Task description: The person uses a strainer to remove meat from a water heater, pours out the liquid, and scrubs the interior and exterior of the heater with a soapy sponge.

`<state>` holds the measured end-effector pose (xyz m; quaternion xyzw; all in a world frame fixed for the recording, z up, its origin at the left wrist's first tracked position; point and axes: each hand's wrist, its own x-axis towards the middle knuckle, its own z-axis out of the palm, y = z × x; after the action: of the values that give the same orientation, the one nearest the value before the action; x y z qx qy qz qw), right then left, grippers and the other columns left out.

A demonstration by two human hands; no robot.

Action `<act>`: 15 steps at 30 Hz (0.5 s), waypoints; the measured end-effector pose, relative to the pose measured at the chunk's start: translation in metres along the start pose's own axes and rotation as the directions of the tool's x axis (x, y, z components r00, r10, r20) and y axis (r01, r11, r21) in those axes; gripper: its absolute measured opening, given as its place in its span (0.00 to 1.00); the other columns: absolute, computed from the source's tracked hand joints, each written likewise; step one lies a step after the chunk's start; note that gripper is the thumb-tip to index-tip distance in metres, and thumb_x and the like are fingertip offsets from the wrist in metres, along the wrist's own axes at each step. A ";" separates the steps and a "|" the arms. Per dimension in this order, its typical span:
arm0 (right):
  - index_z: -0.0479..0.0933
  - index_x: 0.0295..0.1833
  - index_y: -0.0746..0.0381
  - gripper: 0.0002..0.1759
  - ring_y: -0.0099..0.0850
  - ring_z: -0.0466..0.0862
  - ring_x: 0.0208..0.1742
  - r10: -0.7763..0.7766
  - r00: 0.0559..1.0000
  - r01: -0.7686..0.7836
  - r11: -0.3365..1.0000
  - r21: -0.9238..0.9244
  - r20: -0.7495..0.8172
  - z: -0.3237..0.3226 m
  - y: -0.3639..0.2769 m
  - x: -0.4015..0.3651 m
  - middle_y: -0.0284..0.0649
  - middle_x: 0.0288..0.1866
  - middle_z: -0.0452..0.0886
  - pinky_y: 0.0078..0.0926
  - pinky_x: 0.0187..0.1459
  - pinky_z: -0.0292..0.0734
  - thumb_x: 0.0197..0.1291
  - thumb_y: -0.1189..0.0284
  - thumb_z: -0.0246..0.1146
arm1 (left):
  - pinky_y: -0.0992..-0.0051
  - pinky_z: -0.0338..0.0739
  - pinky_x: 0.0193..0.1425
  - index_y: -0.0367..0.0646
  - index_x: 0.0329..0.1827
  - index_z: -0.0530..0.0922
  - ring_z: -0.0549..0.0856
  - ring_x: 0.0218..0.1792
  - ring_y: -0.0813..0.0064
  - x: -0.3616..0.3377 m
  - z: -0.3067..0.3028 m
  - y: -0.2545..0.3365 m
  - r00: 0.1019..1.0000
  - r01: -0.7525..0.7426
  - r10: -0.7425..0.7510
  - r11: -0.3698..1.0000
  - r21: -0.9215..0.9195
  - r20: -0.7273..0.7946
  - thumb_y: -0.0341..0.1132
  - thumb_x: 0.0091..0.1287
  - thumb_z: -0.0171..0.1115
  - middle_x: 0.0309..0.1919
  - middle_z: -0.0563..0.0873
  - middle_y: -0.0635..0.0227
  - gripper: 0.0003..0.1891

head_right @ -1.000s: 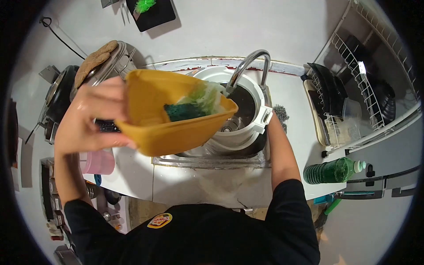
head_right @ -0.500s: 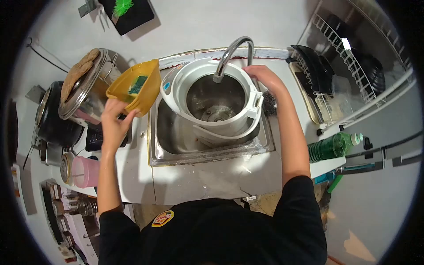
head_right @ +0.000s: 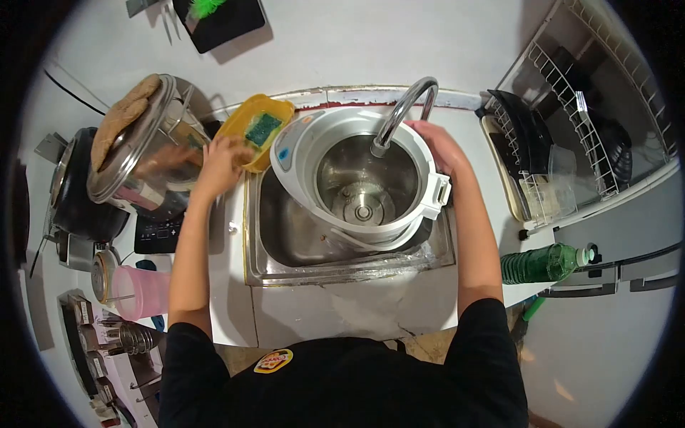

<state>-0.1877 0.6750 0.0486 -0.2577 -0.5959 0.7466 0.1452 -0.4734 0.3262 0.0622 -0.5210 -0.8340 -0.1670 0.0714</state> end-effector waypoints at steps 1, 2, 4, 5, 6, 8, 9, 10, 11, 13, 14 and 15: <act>0.75 0.57 0.66 0.20 0.29 0.80 0.49 -0.021 1.000 0.019 0.999 0.046 0.024 -0.001 -0.008 0.001 0.42 0.52 0.80 0.26 0.50 0.76 0.66 0.64 0.54 | 0.64 0.63 0.69 0.48 0.43 0.84 0.73 0.59 0.54 0.016 0.000 -0.003 1.000 -0.015 0.012 0.987 -0.162 -0.020 0.24 0.50 0.62 0.51 0.79 0.60 0.16; 0.74 0.58 0.65 0.20 0.29 0.79 0.50 -0.044 0.999 0.044 0.999 0.014 0.017 -0.003 -0.011 0.005 0.42 0.53 0.80 0.26 0.52 0.76 0.66 0.65 0.54 | 0.63 0.62 0.70 0.49 0.43 0.84 0.72 0.59 0.53 0.032 0.004 -0.008 0.999 -0.034 0.021 0.947 -0.318 -0.043 0.23 0.50 0.60 0.52 0.79 0.58 0.17; 0.73 0.61 0.65 0.21 0.29 0.78 0.54 -0.101 0.995 0.101 0.994 -0.051 0.006 -0.006 -0.017 0.008 0.43 0.56 0.78 0.27 0.55 0.74 0.66 0.66 0.53 | 0.63 0.61 0.71 0.52 0.49 0.82 0.71 0.62 0.52 0.067 0.025 -0.020 0.995 0.035 0.002 0.933 -0.358 0.101 0.23 0.51 0.59 0.57 0.75 0.55 0.21; 0.73 0.61 0.65 0.20 0.28 0.77 0.54 -0.114 0.993 0.115 0.990 -0.076 0.011 0.004 -0.023 0.004 0.41 0.55 0.79 0.27 0.59 0.70 0.66 0.67 0.53 | 0.62 0.61 0.71 0.54 0.52 0.82 0.70 0.63 0.51 0.082 0.038 -0.027 0.986 0.063 0.000 0.927 -0.370 0.166 0.23 0.51 0.58 0.59 0.73 0.53 0.23; 0.73 0.60 0.65 0.20 0.27 0.77 0.54 -0.081 0.997 0.079 0.988 -0.132 -0.009 0.011 -0.026 -0.003 0.40 0.55 0.79 0.26 0.60 0.70 0.66 0.67 0.53 | 0.62 0.61 0.71 0.56 0.55 0.79 0.69 0.64 0.50 0.091 0.058 -0.034 0.982 0.080 -0.022 0.947 -0.312 0.187 0.25 0.52 0.59 0.61 0.71 0.53 0.25; 0.73 0.60 0.66 0.21 0.26 0.76 0.55 -0.018 0.999 0.005 0.970 -0.245 -0.051 0.024 -0.032 -0.016 0.39 0.55 0.79 0.25 0.61 0.68 0.66 0.67 0.54 | 0.63 0.62 0.70 0.60 0.62 0.74 0.68 0.65 0.49 0.104 0.089 -0.040 0.974 0.113 -0.070 0.975 -0.192 0.217 0.28 0.53 0.60 0.66 0.66 0.53 0.30; 0.74 0.59 0.66 0.20 0.24 0.76 0.55 -0.084 0.996 0.068 0.943 -0.325 -0.036 0.028 -0.033 -0.024 0.37 0.54 0.79 0.22 0.59 0.68 0.67 0.67 0.54 | 0.62 0.63 0.70 0.63 0.69 0.66 0.65 0.67 0.47 0.109 0.096 -0.039 0.917 0.165 -0.160 0.986 0.017 0.366 0.35 0.52 0.64 0.70 0.60 0.54 0.36; 0.74 0.59 0.66 0.20 0.24 0.76 0.55 -0.092 0.995 0.071 0.934 -0.351 -0.041 0.031 -0.036 -0.034 0.37 0.54 0.79 0.22 0.59 0.67 0.67 0.66 0.54 | 0.62 0.64 0.69 0.62 0.67 0.67 0.67 0.67 0.48 0.110 0.101 -0.037 0.899 0.224 -0.211 0.975 0.013 0.383 0.37 0.51 0.66 0.69 0.61 0.54 0.36; 0.74 0.59 0.65 0.20 0.25 0.76 0.55 -0.100 0.994 0.075 0.924 -0.374 -0.047 0.035 -0.040 -0.043 0.38 0.54 0.79 0.22 0.59 0.67 0.67 0.66 0.55 | 0.62 0.66 0.67 0.61 0.66 0.69 0.68 0.66 0.49 0.112 0.105 -0.038 0.879 0.279 -0.260 0.960 0.012 0.400 0.39 0.50 0.67 0.69 0.62 0.53 0.36; 0.75 0.59 0.64 0.20 0.25 0.75 0.55 -0.201 0.978 0.158 0.880 -0.448 -0.050 0.042 -0.044 -0.057 0.38 0.54 0.79 0.23 0.60 0.66 0.66 0.66 0.55 | 0.62 0.69 0.65 0.59 0.64 0.71 0.70 0.65 0.51 0.117 0.107 -0.041 0.832 0.374 -0.346 0.927 0.022 0.434 0.43 0.48 0.71 0.68 0.65 0.52 0.35; 0.75 0.59 0.64 0.20 0.26 0.75 0.55 -0.230 0.972 0.181 0.865 -0.469 -0.049 0.043 -0.046 -0.063 0.38 0.54 0.79 0.23 0.61 0.65 0.65 0.67 0.55 | 0.63 0.71 0.62 0.57 0.61 0.74 0.74 0.60 0.52 0.120 0.111 -0.052 0.853 0.336 -0.291 0.942 -0.027 0.434 0.44 0.48 0.71 0.63 0.70 0.51 0.32; 0.75 0.59 0.64 0.19 0.26 0.75 0.55 -0.259 0.965 0.203 0.847 -0.491 -0.047 0.043 -0.049 -0.069 0.37 0.54 0.80 0.23 0.61 0.65 0.65 0.67 0.56 | 0.63 0.73 0.59 0.54 0.57 0.77 0.78 0.56 0.53 0.123 0.117 -0.069 0.871 0.297 -0.237 0.952 -0.076 0.431 0.44 0.48 0.71 0.57 0.76 0.50 0.30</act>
<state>-0.1595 0.6160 0.1167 -0.2531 -0.7806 0.5361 0.1981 -0.5832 0.4436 -0.0253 -0.4278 -0.8801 -0.1184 -0.1686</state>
